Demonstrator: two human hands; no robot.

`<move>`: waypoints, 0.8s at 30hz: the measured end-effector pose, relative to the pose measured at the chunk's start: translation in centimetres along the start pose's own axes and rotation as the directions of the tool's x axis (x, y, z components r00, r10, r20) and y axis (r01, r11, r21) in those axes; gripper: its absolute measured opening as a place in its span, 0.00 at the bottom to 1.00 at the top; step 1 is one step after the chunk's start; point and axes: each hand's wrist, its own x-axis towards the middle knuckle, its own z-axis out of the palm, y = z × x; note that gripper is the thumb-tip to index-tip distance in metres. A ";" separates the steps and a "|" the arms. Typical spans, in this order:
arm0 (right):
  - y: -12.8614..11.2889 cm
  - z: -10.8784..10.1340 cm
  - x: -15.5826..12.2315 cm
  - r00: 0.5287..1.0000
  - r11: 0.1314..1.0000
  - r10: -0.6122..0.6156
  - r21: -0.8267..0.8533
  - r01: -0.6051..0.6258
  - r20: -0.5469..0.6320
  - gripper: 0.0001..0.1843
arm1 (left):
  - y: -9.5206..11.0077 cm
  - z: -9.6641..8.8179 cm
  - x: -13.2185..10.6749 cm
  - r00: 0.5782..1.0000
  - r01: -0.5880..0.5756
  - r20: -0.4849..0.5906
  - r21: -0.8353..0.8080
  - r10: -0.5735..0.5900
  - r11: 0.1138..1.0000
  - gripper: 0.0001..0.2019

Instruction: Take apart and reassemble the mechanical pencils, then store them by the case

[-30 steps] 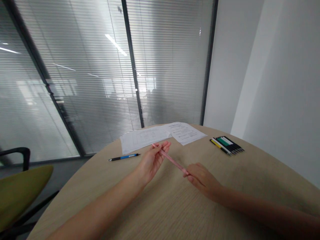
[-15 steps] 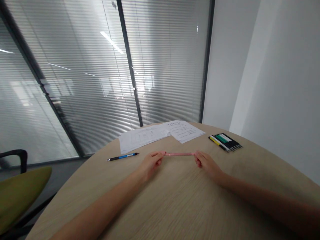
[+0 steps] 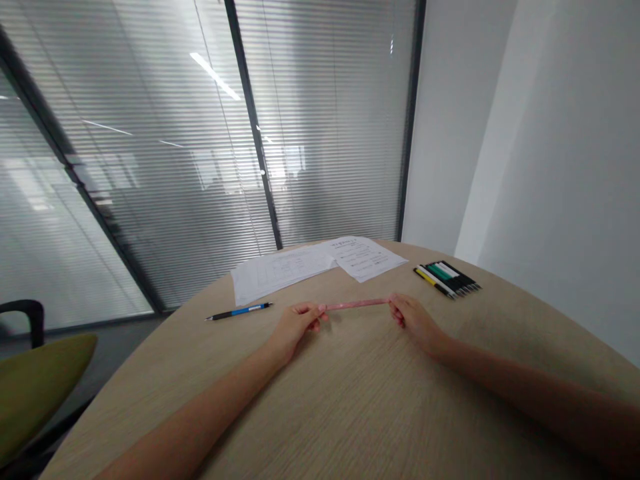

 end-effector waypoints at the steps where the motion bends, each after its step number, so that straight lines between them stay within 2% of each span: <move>1: 0.0 0.1 0.0 1.000 1.000 0.004 0.017 -0.004 0.000 0.18 | 0.0 0.0 0.0 1.000 0.000 0.002 0.005 0.000 1.000 0.11; 5: -0.4 0.2 -0.4 0.998 0.998 -0.056 -0.009 0.056 -0.001 0.18 | -0.3 -0.1 0.1 1.000 0.018 -0.018 -0.046 -0.019 0.999 0.15; 8: -0.7 0.1 -0.7 0.994 0.993 -0.107 -0.057 0.107 -0.008 0.18 | -0.5 -0.1 0.0 0.998 0.039 -0.042 -0.007 -0.039 0.999 0.18; 11: -0.5 0.1 -0.7 0.995 0.993 -0.099 -0.062 0.097 -0.021 0.18 | -0.7 0.0 -0.2 0.999 0.035 -0.041 0.083 -0.032 0.996 0.22; 15: 0.1 0.2 -0.3 0.999 0.999 -0.039 -0.005 0.039 -0.017 0.18 | -0.9 0.2 -0.3 1.000 -0.015 0.017 0.120 0.013 0.993 0.25; 20: 0.5 0.3 -0.2 1.000 0.999 0.000 0.047 0.000 -0.011 0.18 | -0.9 0.5 0.0 0.998 -0.044 0.046 0.109 0.040 0.993 0.17; 22: 0.6 0.3 -0.1 1.000 0.999 -0.011 0.053 0.011 -0.016 0.18 | -0.8 0.6 0.0 0.998 -0.050 0.034 0.052 0.049 0.997 0.20; 24: 0.7 0.3 -0.1 1.000 0.999 -0.017 0.051 0.017 -0.019 0.18 | -0.7 0.6 -0.1 0.998 -0.056 0.017 0.035 0.055 0.998 0.19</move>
